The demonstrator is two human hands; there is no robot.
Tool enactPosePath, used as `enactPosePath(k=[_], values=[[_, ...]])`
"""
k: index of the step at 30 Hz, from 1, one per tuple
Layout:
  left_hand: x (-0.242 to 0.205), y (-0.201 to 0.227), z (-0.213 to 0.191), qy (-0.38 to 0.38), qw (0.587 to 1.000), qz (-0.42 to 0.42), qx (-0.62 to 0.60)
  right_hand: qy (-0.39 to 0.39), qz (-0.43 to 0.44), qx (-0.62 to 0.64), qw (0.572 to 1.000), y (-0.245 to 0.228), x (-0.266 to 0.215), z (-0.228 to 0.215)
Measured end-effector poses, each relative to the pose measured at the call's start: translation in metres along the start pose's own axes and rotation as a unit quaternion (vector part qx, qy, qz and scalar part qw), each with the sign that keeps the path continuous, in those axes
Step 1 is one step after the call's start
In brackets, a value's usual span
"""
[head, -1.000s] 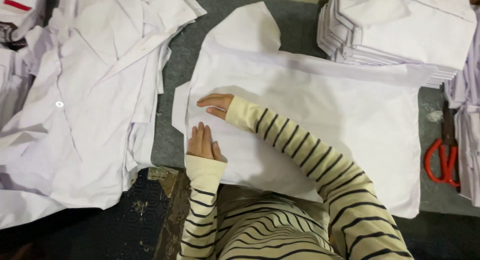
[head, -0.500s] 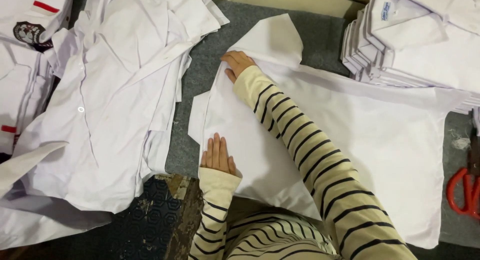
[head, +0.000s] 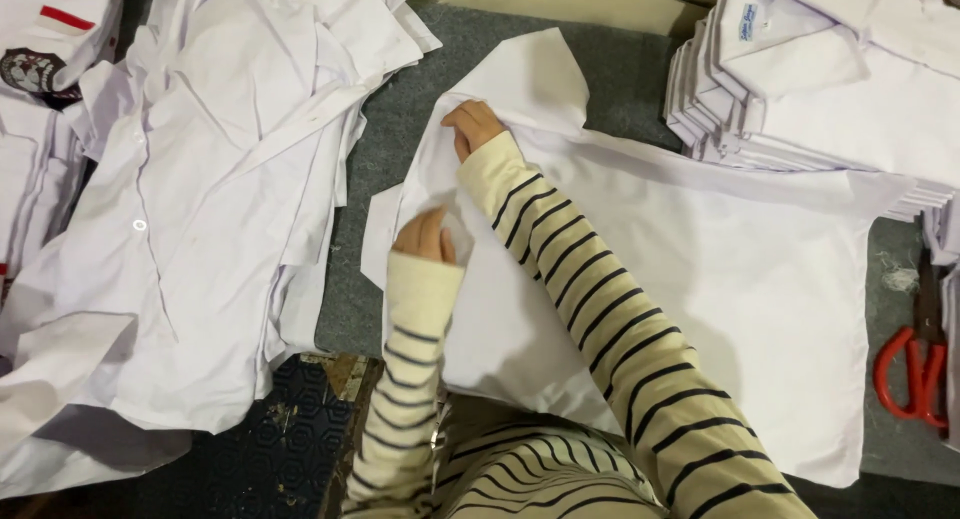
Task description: Folding a white long-sleeved shirt on a work table.
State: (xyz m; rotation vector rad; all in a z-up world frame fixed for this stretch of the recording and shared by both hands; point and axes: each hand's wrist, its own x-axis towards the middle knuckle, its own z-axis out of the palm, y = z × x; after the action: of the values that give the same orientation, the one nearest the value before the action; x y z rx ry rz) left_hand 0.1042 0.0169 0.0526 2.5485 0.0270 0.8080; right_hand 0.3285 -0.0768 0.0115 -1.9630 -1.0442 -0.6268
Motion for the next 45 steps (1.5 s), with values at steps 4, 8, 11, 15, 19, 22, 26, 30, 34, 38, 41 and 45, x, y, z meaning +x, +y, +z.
enactPosePath(k=[4,8,11,15,19,22,26,30,34,38,41,45], values=[[0.038,-0.078,0.132,0.026,0.999,0.045,-0.015,-0.047,-0.003,0.092,0.995,0.012,-0.007,0.011],[0.043,-0.072,0.121,-0.063,0.985,-0.048,0.156,-0.038,-0.01,0.027,0.999,-0.008,0.003,-0.003],[0.043,-0.066,0.109,-0.076,0.978,-0.07,0.182,-0.028,-0.01,-0.007,1.0,0.009,-0.003,0.016],[0.043,-0.063,0.109,-0.063,0.972,-0.074,0.213,-0.04,0.007,-0.045,0.998,0.014,-0.007,0.021],[0.047,-0.063,0.107,-0.052,0.971,-0.08,0.218,-0.058,-0.029,-0.185,0.981,0.037,-0.017,0.04],[0.048,-0.076,0.115,-0.034,0.978,-0.084,0.187,-0.061,-0.047,-0.164,0.983,0.038,-0.018,0.038],[0.054,-0.086,0.139,-0.027,0.984,-0.05,0.168,-0.085,-0.019,-0.186,0.979,0.036,-0.018,0.043],[0.051,-0.074,0.123,-0.102,0.989,-0.042,0.101,-0.015,0.089,-0.019,0.996,0.041,-0.017,0.039],[0.056,-0.062,0.12,-0.113,0.979,-0.057,0.163,-0.002,0.08,-0.051,0.995,0.048,-0.017,0.041],[0.079,-0.058,0.117,-0.181,0.958,-0.116,0.192,0.017,0.03,-0.13,0.991,0.078,-0.027,0.064],[0.094,-0.062,0.118,-0.189,0.949,-0.137,0.211,0.012,-0.011,-0.166,0.986,0.077,-0.025,0.063],[0.096,-0.066,0.126,-0.175,0.946,-0.136,0.236,-0.015,-0.017,-0.152,0.988,0.057,-0.018,0.043]])
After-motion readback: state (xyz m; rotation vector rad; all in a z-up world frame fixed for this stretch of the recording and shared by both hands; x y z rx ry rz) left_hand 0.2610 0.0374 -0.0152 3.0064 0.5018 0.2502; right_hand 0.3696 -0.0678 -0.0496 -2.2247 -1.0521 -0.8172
